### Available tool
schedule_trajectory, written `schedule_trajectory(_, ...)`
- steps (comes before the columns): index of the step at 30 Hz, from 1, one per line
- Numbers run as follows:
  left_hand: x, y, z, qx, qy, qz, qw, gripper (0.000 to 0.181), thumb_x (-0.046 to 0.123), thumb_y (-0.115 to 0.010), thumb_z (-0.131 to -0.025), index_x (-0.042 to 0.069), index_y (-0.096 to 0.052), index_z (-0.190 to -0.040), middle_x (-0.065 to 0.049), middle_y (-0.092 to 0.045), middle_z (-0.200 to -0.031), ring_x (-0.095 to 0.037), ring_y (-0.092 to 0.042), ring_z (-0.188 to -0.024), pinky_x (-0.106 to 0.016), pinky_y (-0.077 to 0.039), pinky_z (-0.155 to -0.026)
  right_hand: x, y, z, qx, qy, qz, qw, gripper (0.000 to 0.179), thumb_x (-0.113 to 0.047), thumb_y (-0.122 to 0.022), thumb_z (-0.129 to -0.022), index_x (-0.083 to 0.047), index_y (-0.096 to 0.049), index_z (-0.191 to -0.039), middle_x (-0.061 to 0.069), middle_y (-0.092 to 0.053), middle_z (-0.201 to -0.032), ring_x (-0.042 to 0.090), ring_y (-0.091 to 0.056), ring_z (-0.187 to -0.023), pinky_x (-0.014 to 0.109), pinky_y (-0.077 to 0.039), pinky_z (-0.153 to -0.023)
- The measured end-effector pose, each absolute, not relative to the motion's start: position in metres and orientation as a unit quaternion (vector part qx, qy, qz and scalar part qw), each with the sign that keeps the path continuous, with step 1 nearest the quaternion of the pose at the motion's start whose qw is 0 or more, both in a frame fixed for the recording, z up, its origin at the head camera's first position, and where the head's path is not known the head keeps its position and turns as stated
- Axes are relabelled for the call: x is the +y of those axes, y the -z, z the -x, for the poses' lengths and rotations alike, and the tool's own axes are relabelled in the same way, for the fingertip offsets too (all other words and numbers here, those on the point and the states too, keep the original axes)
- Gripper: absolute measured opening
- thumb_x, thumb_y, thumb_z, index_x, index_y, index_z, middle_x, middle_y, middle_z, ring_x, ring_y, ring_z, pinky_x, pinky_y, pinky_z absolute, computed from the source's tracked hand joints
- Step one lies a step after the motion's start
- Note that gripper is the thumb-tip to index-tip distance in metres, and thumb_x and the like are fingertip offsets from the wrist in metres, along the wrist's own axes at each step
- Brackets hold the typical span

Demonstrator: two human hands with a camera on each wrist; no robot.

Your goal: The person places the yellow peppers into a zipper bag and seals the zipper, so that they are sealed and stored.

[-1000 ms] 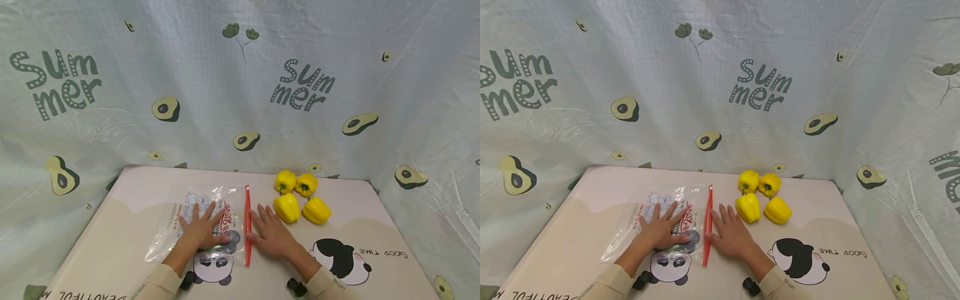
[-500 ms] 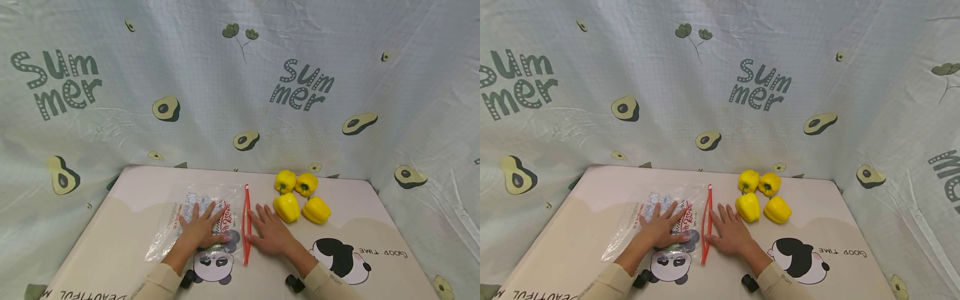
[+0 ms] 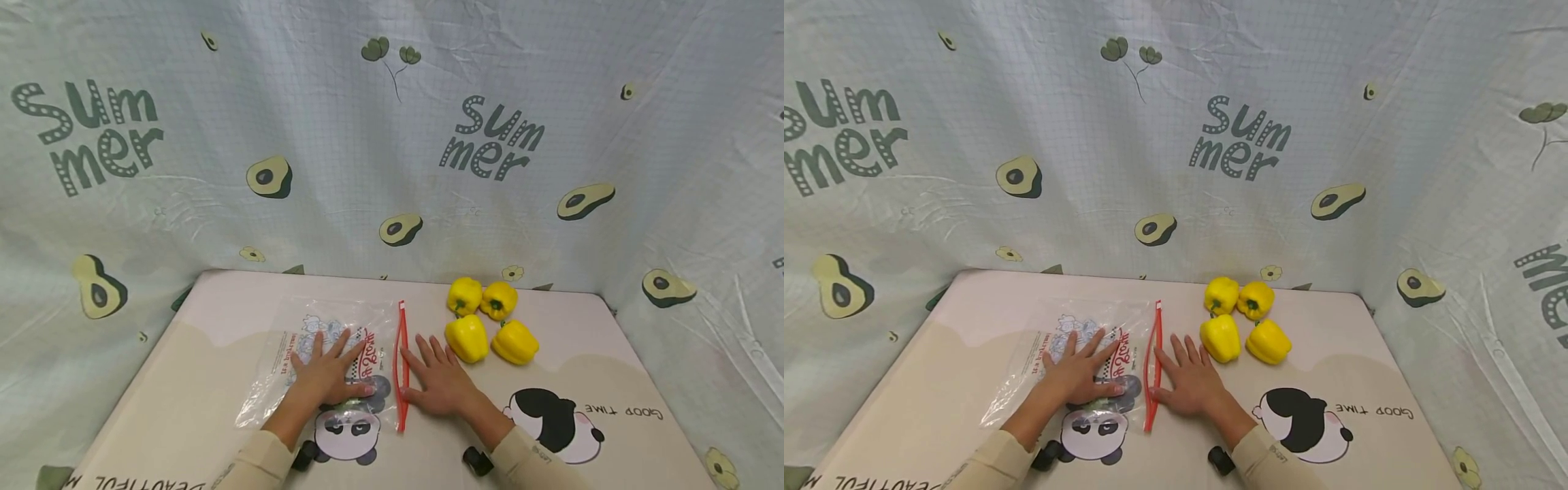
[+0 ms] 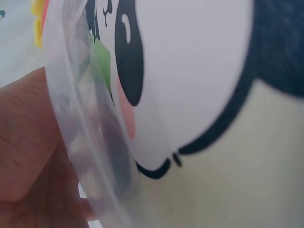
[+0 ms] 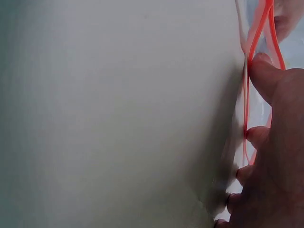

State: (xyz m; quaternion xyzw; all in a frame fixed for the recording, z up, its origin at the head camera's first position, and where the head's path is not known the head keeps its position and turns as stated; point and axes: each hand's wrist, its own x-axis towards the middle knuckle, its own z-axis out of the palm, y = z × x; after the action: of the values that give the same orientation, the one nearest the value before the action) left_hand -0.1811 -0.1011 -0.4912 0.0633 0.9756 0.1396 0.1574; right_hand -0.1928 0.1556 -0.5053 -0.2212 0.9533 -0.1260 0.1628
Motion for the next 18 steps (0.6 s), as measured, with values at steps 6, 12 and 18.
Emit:
schedule_trajectory(6,-0.1011,0.4897,0.1820,0.976,-0.137,-0.060,0.158,0.101,0.074,-0.076,-0.077,0.035,-0.037,-0.162,-0.005,-0.021,-0.176,-0.056,-0.008,-0.159,-0.092,-0.009,-0.111,0.1544,0.5048,0.1907,0.956,0.100,0.225,0.156,0.081,-0.060,-0.059,-0.097,-0.029,-0.030,-0.165,0.009,-0.013,-0.178,0.039,-0.009,-0.165,0.063,-0.011,-0.132)
schedule_trajectory(12,-0.1027,0.4901,0.1836,0.976,-0.141,-0.062,0.152,0.100,0.072,-0.078,-0.076,0.034,-0.040,-0.160,-0.006,-0.022,-0.176,-0.056,-0.008,-0.159,-0.092,-0.009,-0.110,0.1523,0.5020,0.1922,0.959,0.094,0.220,0.154,0.080,-0.059,-0.060,-0.096,-0.030,-0.030,-0.165,0.009,-0.016,-0.177,0.039,-0.011,-0.164,0.063,-0.013,-0.132)
schedule_trajectory(18,-0.1061,0.4919,0.1819,0.976,-0.146,-0.066,0.148,0.099,0.070,-0.080,-0.076,0.030,-0.043,-0.159,-0.006,-0.024,-0.175,-0.057,-0.010,-0.159,-0.092,-0.011,-0.110,0.1524,0.5032,0.1937,0.959,0.116,0.212,0.151,0.081,-0.059,-0.065,-0.093,-0.031,-0.036,-0.163,0.009,-0.020,-0.176,0.040,-0.014,-0.164,0.065,-0.014,-0.131)
